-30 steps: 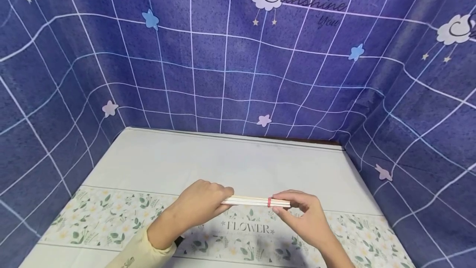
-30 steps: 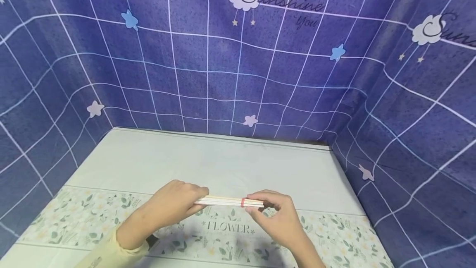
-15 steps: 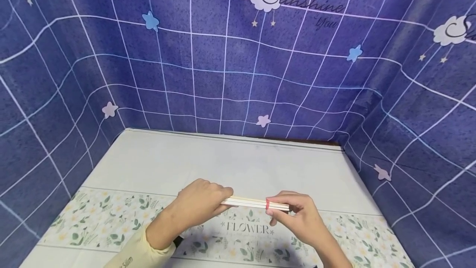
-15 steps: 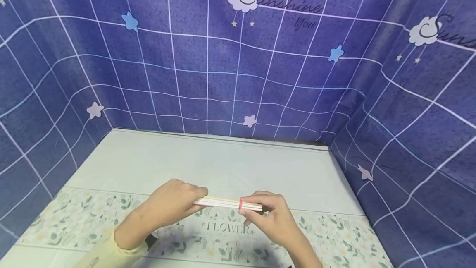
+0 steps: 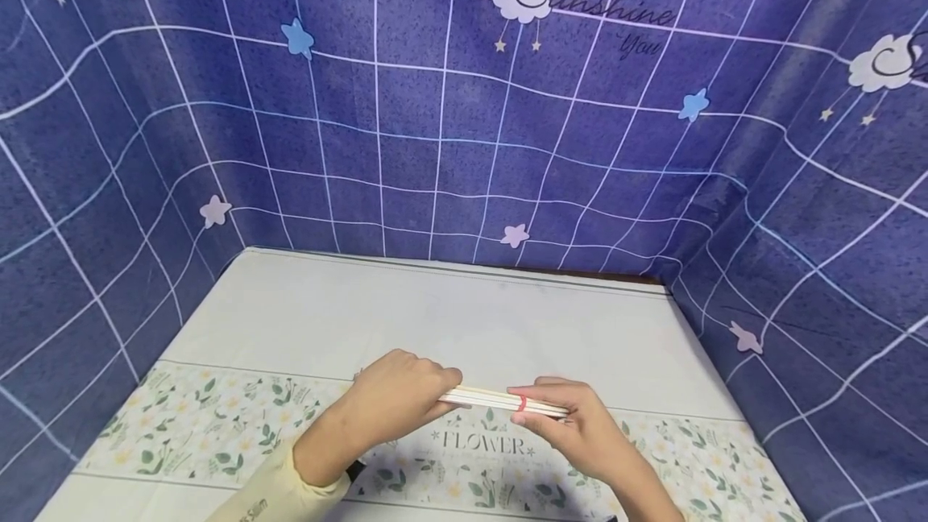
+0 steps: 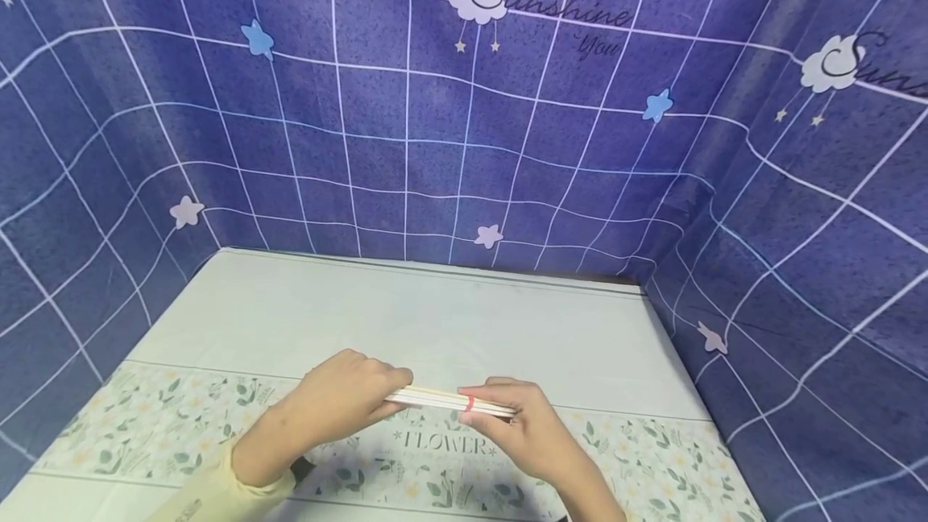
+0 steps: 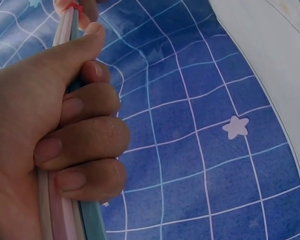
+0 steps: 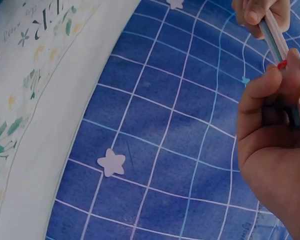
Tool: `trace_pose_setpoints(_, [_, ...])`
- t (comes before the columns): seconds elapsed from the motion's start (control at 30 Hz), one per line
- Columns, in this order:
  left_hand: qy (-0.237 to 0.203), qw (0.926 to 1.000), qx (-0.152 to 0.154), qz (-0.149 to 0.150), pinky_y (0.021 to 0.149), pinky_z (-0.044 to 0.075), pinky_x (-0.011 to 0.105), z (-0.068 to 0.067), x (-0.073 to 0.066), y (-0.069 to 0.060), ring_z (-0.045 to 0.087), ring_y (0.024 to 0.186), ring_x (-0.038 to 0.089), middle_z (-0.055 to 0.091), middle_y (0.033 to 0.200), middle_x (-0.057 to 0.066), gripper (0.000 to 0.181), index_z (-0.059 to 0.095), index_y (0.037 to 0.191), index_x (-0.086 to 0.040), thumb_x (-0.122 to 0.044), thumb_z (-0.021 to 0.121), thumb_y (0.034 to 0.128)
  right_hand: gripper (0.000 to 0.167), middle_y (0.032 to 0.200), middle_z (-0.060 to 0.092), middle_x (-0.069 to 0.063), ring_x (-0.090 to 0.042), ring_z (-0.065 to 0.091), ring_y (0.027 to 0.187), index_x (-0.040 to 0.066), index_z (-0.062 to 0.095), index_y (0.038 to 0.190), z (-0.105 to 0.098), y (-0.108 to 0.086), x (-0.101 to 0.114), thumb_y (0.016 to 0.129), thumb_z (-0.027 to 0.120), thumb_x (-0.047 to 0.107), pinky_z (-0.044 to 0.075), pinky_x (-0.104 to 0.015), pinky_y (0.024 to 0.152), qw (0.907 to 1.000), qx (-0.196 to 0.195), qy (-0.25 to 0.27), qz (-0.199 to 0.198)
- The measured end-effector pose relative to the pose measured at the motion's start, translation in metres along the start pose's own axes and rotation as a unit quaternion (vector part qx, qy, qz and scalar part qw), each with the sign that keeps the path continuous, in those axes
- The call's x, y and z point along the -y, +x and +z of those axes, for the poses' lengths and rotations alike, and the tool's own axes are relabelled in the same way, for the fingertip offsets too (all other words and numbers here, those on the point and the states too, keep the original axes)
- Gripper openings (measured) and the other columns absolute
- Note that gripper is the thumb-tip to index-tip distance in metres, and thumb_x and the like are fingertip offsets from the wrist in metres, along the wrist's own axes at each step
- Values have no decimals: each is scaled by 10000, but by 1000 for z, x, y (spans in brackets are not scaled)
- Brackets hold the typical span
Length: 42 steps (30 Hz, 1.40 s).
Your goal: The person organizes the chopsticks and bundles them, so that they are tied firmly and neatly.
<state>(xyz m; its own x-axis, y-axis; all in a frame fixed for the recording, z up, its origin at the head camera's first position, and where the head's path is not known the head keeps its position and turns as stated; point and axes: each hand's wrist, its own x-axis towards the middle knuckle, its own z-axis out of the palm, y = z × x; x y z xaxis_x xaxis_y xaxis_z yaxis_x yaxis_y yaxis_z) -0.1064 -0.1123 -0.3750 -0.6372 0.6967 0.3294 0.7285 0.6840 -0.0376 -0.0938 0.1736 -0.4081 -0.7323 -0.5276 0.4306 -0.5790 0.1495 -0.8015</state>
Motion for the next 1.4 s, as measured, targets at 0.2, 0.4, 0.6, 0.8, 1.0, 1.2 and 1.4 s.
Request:
trace_pose_setpoints(0.2, [-64, 9999, 134, -52, 479, 322, 238, 1, -4, 2, 315, 499, 34, 519, 588, -133, 327, 637, 812, -219, -489, 671, 993, 313, 1166, 799, -141, -6, 720, 860, 58, 764, 1259, 6, 1, 2, 950, 764, 110, 635, -311, 697, 9989, 115, -215, 389])
trace_pose_setpoints(0.4, [-256, 9993, 254, -108, 489, 327, 238, 3, -3, -1, 318, 504, 30, 522, 594, -135, 331, 634, 824, -222, -502, 649, 999, 450, 1029, 819, -94, 71, 615, 690, 90, 704, 1365, 7, -1, 6, 935, 799, 183, 578, -241, 582, 9966, 19, -742, 370])
trace_pose_setpoints(0.6, [-388, 9989, 204, -148, 481, 315, 236, 3, -2, -2, 315, 509, 25, 477, 591, -141, 338, 605, 808, -221, -481, 634, 1022, 319, 812, 701, 14, -2, 541, 608, 156, 685, 1169, 4, -7, 4, 914, 763, -19, 509, -243, 530, 9957, -601, -662, -231])
trace_pose_setpoints(0.8, [-284, 9993, 198, -151, 479, 326, 240, 2, 0, -2, 323, 503, 25, 501, 589, -140, 343, 620, 815, -220, -499, 631, 1016, 308, 945, 759, -68, -92, 668, 743, 112, 755, 1105, 5, -5, 1, 895, 744, -114, 589, -287, 638, 9956, -693, -122, -617])
trace_pose_setpoints(1.0, [-215, 9996, 178, -103, 476, 336, 237, -2, -1, 2, 327, 497, 22, 519, 585, -136, 343, 639, 828, -214, -510, 640, 1002, 361, 939, 726, -90, -99, 585, 699, 21, 776, 1190, 7, -1, -2, 864, 758, -135, 525, -243, 563, 9923, -683, -83, -1033])
trace_pose_setpoints(1.2, [-227, 9993, 296, -15, 483, 338, 241, -1, -4, 2, 324, 501, 28, 511, 591, -135, 342, 649, 826, -218, -516, 650, 994, 327, 821, 677, -32, 17, 469, 631, 35, 779, 1210, 12, -1, -2, 888, 789, -21, 463, -205, 504, 9971, -399, -261, -585])
trace_pose_setpoints(1.4, [-559, 9976, 412, 41, 489, 326, 200, 3, -7, 0, 320, 507, -2, 496, 604, -151, 351, 652, 826, -223, -507, 612, 1028, 265, 998, 818, -120, 10, 657, 741, -6, 784, 1167, 12, -1, 6, 912, 796, 65, 579, -271, 589, 9995, -261, -98, 162])
